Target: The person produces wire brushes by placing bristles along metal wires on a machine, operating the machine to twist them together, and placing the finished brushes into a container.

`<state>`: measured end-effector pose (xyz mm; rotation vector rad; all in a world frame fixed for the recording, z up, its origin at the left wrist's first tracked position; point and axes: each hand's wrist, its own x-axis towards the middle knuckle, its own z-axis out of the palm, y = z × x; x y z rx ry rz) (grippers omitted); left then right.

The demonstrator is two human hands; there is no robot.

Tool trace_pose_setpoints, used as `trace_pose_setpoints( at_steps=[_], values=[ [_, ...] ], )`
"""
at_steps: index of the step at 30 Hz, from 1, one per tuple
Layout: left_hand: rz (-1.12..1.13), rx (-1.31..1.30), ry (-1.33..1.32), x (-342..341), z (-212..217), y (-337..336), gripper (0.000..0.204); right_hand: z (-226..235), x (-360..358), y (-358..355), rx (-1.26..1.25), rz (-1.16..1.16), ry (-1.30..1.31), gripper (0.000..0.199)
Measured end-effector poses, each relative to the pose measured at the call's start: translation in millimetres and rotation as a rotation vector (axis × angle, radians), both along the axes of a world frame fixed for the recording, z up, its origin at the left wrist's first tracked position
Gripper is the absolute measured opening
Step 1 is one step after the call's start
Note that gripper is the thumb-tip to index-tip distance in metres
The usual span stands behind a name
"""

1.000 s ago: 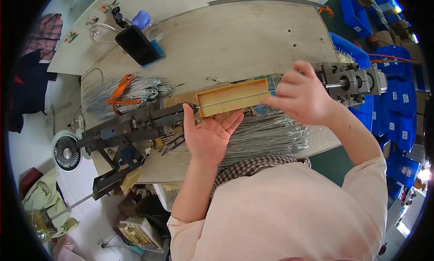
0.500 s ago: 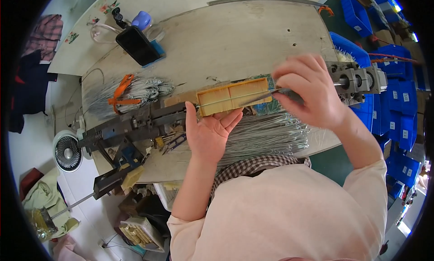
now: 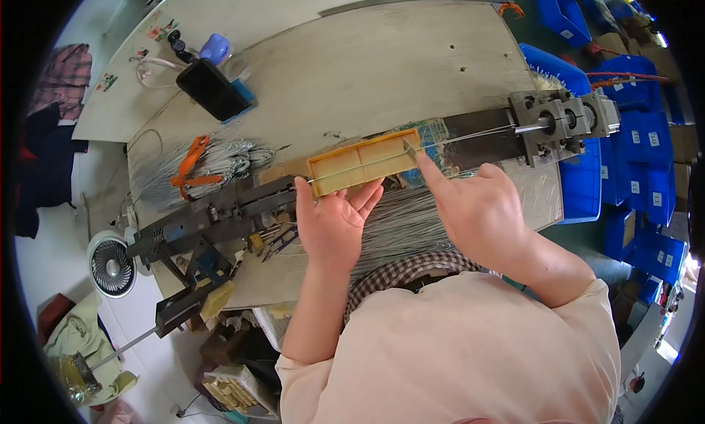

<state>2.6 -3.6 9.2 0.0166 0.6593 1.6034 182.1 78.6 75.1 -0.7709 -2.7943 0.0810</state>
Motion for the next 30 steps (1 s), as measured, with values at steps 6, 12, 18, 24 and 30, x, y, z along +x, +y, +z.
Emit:
trace_pose_setpoints(
  at_steps=[6, 12, 18, 24, 30],
  values=[
    [-0.020, -0.062, 0.027, 0.4, 4.7, 0.4, 0.066, 2.4, -3.4, -1.7, -0.022, -0.020, -0.062, 0.055],
    [-0.049, -0.080, 0.078, -3.2, 5.1, 0.2, 0.065, 1.4, -4.9, -1.4, -0.036, -0.023, -0.058, 0.053],
    [-0.096, -0.121, 0.126, -7.7, 4.6, 1.6, 0.064, -1.9, -2.5, -1.5, -0.017, -0.036, -0.052, 0.059],
    [-0.240, -0.152, 0.302, -8.8, -2.9, -0.9, 0.066, 5.8, 4.9, -2.4, -0.117, -0.153, 0.066, 0.050],
    [-0.361, -0.211, 0.473, 3.4, -18.8, -5.9, 0.064, -1.3, 33.3, -8.8, -0.324, -0.288, 0.478, 0.030]
  ],
)
